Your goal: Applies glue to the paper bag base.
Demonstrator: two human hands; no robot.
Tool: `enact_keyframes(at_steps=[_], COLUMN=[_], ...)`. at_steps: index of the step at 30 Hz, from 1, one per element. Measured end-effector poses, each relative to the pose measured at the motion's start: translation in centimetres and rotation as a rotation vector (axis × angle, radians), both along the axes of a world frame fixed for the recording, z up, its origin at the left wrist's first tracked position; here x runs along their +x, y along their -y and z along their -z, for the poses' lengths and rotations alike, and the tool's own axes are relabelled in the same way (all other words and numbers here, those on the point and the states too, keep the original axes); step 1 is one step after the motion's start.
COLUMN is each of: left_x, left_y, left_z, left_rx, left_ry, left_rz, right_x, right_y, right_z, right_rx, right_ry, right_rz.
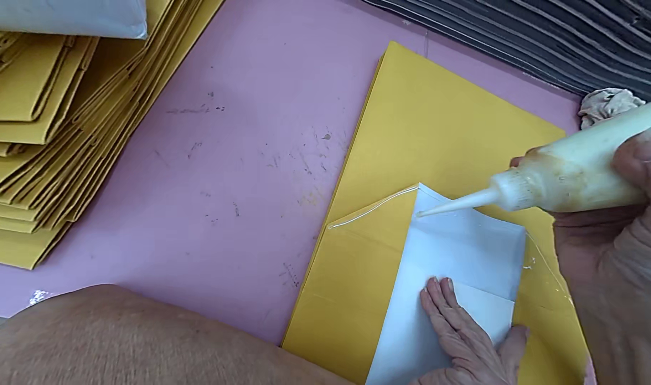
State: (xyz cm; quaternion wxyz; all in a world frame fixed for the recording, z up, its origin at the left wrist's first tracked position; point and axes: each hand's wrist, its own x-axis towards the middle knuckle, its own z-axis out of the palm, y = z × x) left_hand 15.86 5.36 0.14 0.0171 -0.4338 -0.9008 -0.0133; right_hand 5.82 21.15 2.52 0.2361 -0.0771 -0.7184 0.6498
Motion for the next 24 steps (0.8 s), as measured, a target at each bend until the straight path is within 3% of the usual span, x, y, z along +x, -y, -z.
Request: enact_keyframes(at_steps=[4, 24], left_x=[0.0, 0.0], left_y=[0.0, -0.2], left_z=[0.3, 0.1], left_rx=[0.005, -0.022], left_ry=[-0.033, -0.052], left_rz=[0.005, -0.035], right_x=[-0.1, -1.2], right_y=[-0.7, -0.1], right_z=[0.4, 0.1], right_rx=[0.058, -0.095], right_ry=[0.022, 0.143], right_rz=[0.087, 0.044])
